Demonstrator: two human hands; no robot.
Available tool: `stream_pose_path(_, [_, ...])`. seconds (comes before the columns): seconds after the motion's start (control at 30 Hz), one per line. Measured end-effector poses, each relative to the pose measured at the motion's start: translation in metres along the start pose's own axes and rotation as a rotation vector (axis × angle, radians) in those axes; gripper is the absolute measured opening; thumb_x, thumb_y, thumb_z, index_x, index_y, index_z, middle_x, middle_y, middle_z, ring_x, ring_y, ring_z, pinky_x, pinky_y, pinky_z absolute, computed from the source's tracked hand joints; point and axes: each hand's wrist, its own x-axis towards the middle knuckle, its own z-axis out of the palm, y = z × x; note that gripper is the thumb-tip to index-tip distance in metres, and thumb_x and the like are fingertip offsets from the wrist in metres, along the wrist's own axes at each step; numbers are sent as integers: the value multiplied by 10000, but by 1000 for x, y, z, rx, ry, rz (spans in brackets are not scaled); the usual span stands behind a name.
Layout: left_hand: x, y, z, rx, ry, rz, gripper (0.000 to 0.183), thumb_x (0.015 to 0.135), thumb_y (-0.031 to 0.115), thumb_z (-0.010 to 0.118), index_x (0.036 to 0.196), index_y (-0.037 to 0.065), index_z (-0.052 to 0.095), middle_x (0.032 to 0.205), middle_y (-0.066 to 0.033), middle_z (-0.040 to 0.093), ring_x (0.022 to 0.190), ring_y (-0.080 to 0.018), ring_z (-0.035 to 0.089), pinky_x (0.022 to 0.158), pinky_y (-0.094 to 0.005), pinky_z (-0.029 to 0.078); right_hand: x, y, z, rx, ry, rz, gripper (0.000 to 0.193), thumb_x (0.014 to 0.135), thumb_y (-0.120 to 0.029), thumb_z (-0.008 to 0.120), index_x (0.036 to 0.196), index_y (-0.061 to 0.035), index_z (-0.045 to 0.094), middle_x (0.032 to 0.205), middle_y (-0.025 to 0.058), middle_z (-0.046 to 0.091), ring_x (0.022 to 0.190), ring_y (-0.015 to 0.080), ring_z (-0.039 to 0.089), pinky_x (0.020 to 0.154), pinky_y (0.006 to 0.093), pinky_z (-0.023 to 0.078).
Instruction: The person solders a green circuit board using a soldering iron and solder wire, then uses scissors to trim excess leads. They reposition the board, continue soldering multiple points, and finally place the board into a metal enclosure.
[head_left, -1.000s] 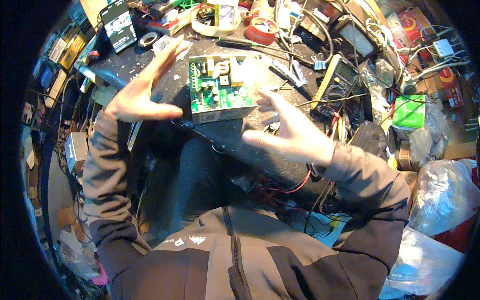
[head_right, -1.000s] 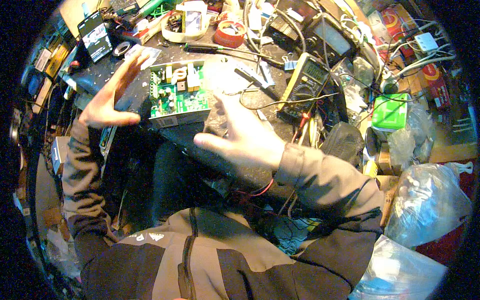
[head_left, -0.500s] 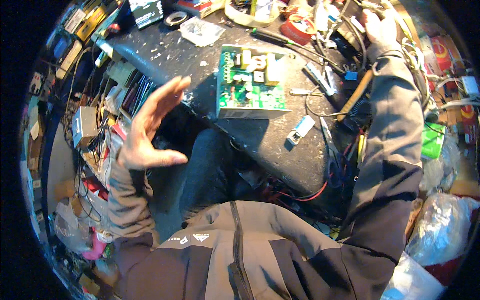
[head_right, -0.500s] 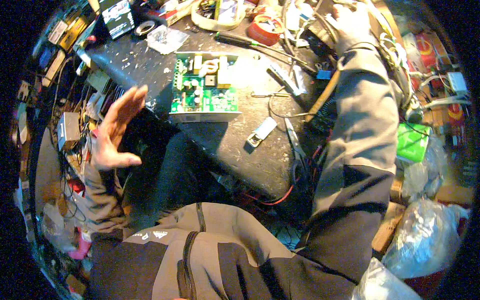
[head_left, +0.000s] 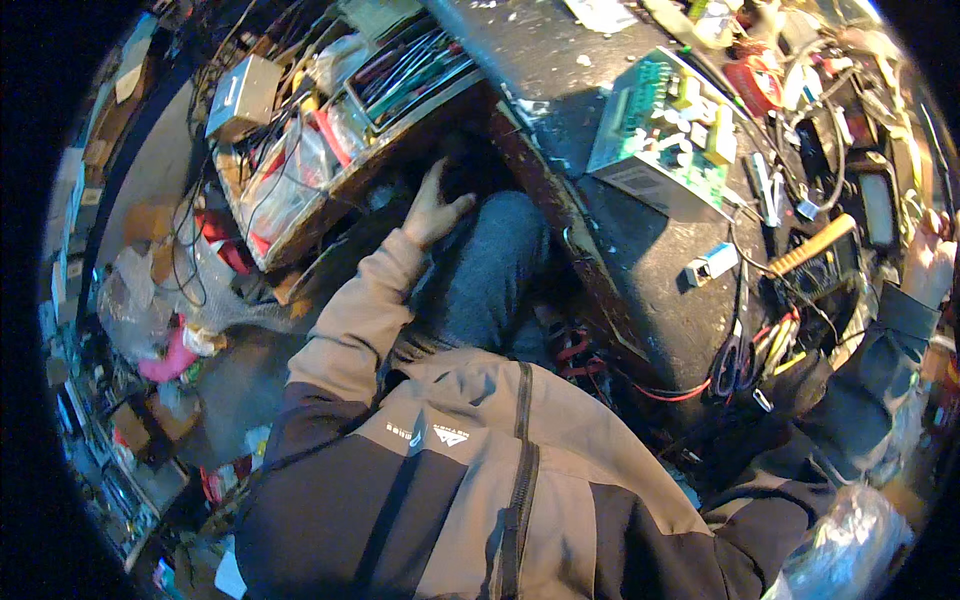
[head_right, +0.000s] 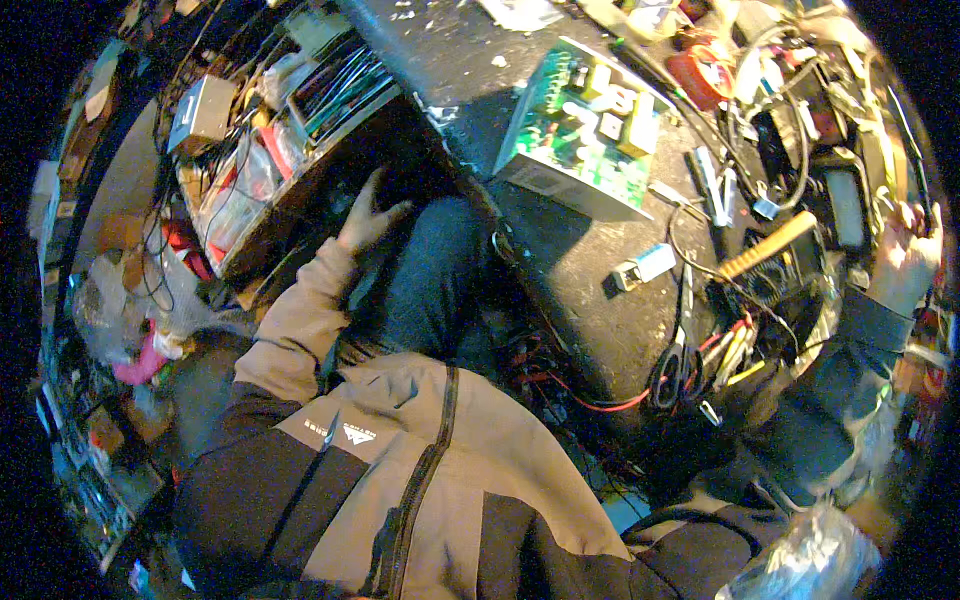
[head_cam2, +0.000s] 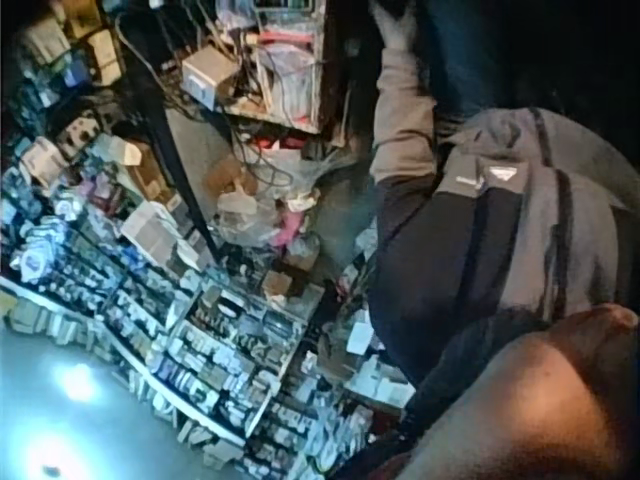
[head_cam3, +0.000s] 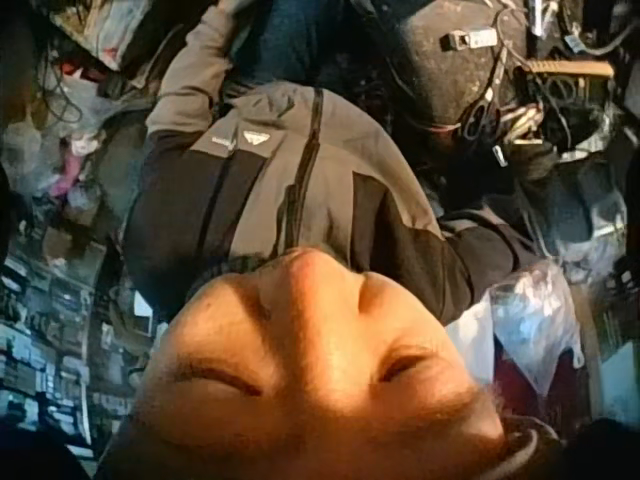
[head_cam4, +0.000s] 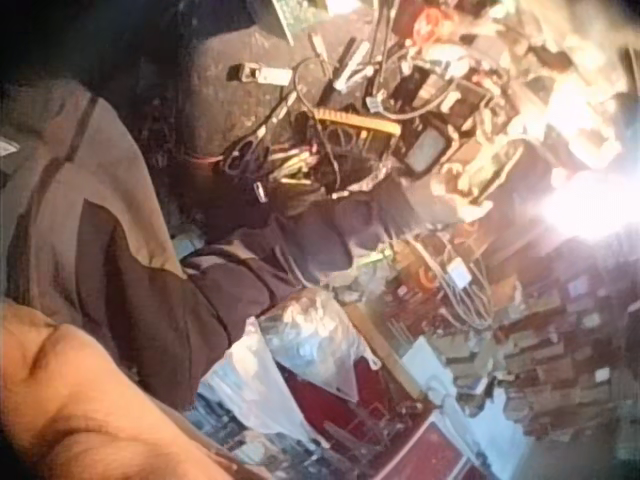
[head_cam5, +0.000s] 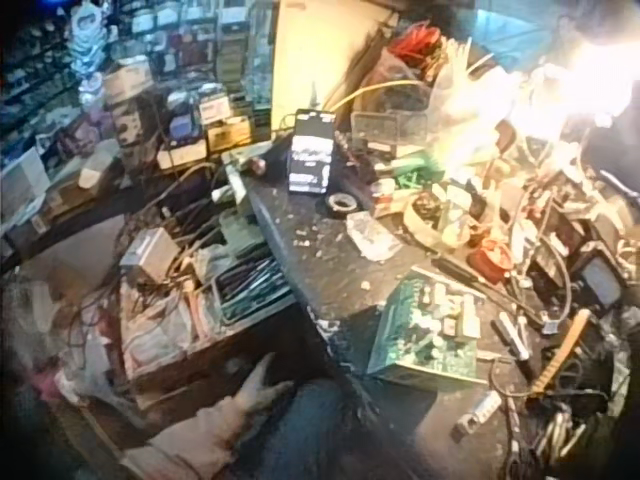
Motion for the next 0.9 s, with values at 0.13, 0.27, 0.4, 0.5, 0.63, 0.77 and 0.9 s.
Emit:
stream_pose_path(0.13, [55, -1, 43, -220, 56, 29, 675, 852, 215, 774, 1367, -60, 436, 1210, -151, 640, 1095, -256, 604, 982, -367, 477, -69, -20, 57, 49, -15, 55, 360, 972, -207, 510, 1198, 62, 590, 1104, 202, 657, 957, 231, 616, 743, 299, 482])
stream_pose_path(0.27, [69, -15, 34, -291, -3, 42, 289, 918, 196, 682, 1103, -26, 677, 1048, -108, 706, 982, -181, 627, 913, -324, 492, -129, -16, 87, -87, -173, 158, 422, 974, -224, 506, 1272, 69, 561, 1194, 219, 656, 1009, 242, 651, 735, 284, 499])
stream_pose_path(0.4, [28, -51, -18, 52, 20, 95, 267, 927, 247, 689, 1032, 2, 683, 964, -71, 707, 895, -165, 623, 825, -307, 500, -176, -4, 100, -480, -2, 205, 339, 982, -227, 542, 1216, 9, 613, 898, 94, 695, 686, 132, 636, 565, 209, 477])
stream_pose_path(0.5, [-35, -76, -61, 459, 174, 286, 203, 910, 188, 701, 997, 8, 670, 886, -113, 681, 796, -195, 609, 774, -309, 493, -203, 6, 109, -692, -19, 351, 211, 933, -203, 644, 1001, -9, 693, 680, 37, 656, 494, 97, 562, 447, 210, 432])
stream_pose_path(0.63, [-138, -76, -123, 84, -129, -105, 169, 950, 186, 665, 925, 20, 653, 789, -22, 609, 708, -105, 532, 668, -257, 439, -221, 25, 116, -921, -185, 463, 158, 899, -143, 680, 962, 0, 704, 694, 40, 661, 552, 68, 599, 472, 189, 441])
stream_pose_path(0.77, [-199, -38, -167, 10, -159, -242, 201, 971, 158, 631, 1065, -17, 664, 821, -17, 620, 736, -76, 556, 692, -218, 442, -220, 38, 119, -993, -285, 459, 157, 894, -136, 706, 966, 3, 714, 715, 32, 674, 586, 61, 611, 496, 188, 458])
stream_pose_path(0.9, [-223, 7, -204, -2, -191, -271, 314, 957, 111, 628, 1243, -11, 583, 762, 11, 585, 703, -62, 532, 662, -211, 431, -220, 45, 120, -998, -277, 522, 156, 885, -136, 726, 949, 7, 722, 703, 22, 677, 595, 56, 606, 519, 194, 472])
